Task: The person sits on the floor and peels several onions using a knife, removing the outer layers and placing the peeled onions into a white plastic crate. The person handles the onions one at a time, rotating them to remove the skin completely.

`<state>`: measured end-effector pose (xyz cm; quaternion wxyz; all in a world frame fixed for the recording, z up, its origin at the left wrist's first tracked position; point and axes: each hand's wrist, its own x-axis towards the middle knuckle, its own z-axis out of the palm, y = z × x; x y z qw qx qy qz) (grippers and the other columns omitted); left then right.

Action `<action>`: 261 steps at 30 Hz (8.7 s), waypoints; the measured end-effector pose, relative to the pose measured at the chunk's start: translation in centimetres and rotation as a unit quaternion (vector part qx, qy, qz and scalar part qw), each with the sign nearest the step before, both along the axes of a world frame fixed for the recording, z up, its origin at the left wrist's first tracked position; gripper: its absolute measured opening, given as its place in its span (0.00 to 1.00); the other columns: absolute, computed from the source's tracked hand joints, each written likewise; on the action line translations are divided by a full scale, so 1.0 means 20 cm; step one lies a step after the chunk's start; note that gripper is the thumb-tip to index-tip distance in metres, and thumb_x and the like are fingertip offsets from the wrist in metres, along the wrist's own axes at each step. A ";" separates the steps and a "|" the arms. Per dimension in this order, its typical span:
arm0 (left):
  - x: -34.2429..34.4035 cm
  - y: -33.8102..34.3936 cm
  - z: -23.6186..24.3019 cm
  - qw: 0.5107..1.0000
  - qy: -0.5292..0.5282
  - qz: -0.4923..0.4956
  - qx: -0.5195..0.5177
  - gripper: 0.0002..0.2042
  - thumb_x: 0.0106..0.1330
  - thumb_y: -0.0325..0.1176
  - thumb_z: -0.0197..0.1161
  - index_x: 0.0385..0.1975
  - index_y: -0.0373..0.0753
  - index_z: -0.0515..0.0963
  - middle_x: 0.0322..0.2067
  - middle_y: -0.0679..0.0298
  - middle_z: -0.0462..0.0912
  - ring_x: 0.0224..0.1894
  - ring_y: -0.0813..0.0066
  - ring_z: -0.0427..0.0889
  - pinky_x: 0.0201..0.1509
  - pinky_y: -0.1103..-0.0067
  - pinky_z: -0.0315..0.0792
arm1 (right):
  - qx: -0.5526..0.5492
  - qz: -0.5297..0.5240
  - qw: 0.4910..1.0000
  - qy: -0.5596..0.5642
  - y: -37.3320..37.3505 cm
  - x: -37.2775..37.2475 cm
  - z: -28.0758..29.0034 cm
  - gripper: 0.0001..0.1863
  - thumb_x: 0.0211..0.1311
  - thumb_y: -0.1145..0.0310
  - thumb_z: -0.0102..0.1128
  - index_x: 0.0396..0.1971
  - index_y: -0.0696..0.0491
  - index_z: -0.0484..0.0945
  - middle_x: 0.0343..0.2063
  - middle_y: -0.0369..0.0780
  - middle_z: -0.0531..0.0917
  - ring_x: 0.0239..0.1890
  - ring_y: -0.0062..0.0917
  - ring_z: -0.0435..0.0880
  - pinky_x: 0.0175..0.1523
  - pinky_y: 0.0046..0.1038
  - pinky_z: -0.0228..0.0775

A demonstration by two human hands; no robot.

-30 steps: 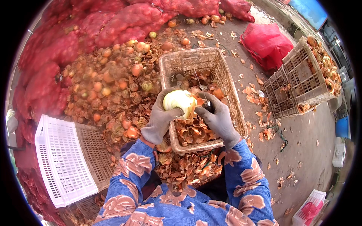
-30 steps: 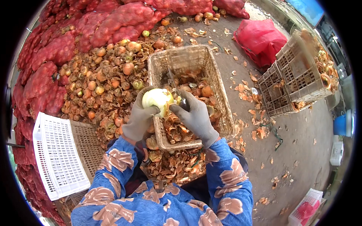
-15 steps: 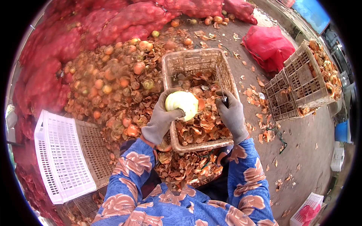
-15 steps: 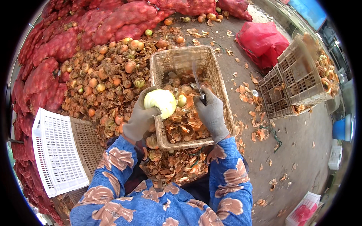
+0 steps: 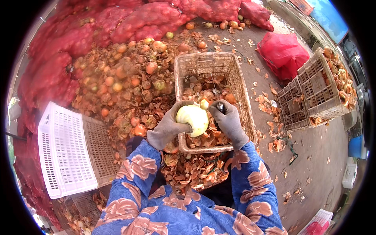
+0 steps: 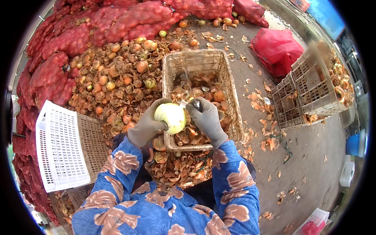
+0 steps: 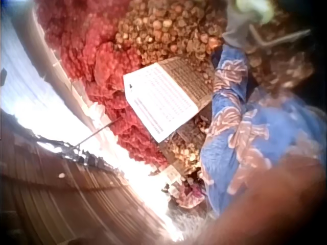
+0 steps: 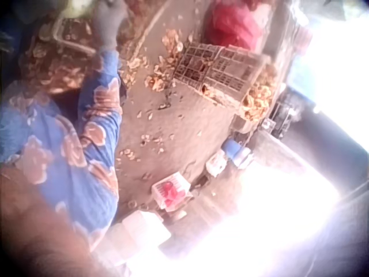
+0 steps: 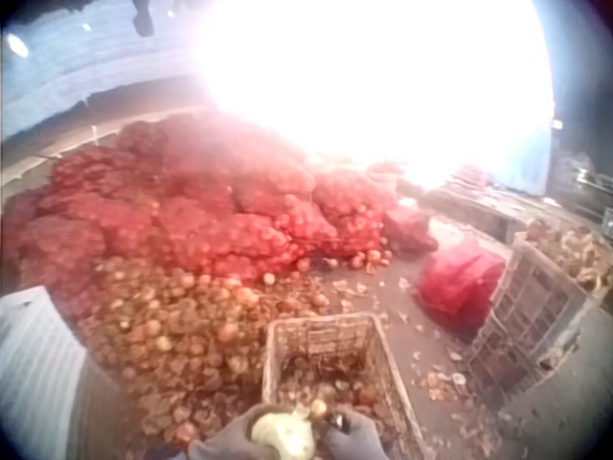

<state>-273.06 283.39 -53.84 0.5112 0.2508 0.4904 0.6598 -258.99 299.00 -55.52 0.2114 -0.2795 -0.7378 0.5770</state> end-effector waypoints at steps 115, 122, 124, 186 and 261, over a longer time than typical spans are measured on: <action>-0.41 -0.66 -0.26 0.866 0.366 0.236 -0.248 0.19 0.55 0.35 0.66 0.46 0.34 0.76 0.37 0.65 0.78 0.41 0.76 0.76 0.47 0.80 0.72 | 0.153 0.026 0.987 -0.042 -0.19 0.10 -0.03 0.05 0.59 0.73 0.60 0.34 0.58 0.78 0.22 0.40 0.79 0.23 0.20 0.77 0.31 0.23 0.69; -0.23 -0.50 -1.21 0.834 0.256 0.121 -0.473 0.25 0.49 0.41 0.63 0.47 0.35 0.76 0.43 0.50 0.81 0.45 0.57 0.80 0.51 0.72 0.72 | 0.141 -0.010 0.986 -0.094 -0.15 0.16 0.07 0.05 0.57 0.76 0.60 0.34 0.58 0.79 0.22 0.39 0.79 0.23 0.19 0.77 0.31 0.22 0.69; -0.14 -0.51 -1.37 0.746 0.330 0.107 -0.568 0.27 0.50 0.42 0.66 0.50 0.34 0.75 0.42 0.52 0.82 0.47 0.57 0.80 0.52 0.72 0.72 | 0.141 -0.015 0.985 -0.103 -0.13 0.19 0.03 0.06 0.55 0.77 0.61 0.34 0.58 0.79 0.24 0.40 0.80 0.25 0.20 0.78 0.33 0.23 0.70; 0.21 -0.47 -0.42 0.809 0.513 -0.026 -0.286 0.45 0.40 0.38 0.73 0.61 0.26 0.59 0.54 0.42 0.70 0.57 0.55 0.72 0.60 0.71 0.67 | 0.004 0.071 0.992 -0.102 -0.67 0.26 -0.46 0.15 0.59 0.65 0.61 0.43 0.58 0.76 0.31 0.47 0.83 0.35 0.34 0.83 0.42 0.30 0.73; 0.12 -0.39 -0.37 0.834 0.448 -0.080 -0.312 0.42 0.35 0.44 0.75 0.50 0.28 0.63 0.43 0.41 0.71 0.46 0.48 0.77 0.49 0.67 0.73 | 0.167 0.120 0.941 -0.269 -0.73 0.24 -0.53 0.12 0.57 0.67 0.55 0.36 0.57 0.67 0.24 0.52 0.81 0.31 0.49 0.81 0.35 0.46 0.72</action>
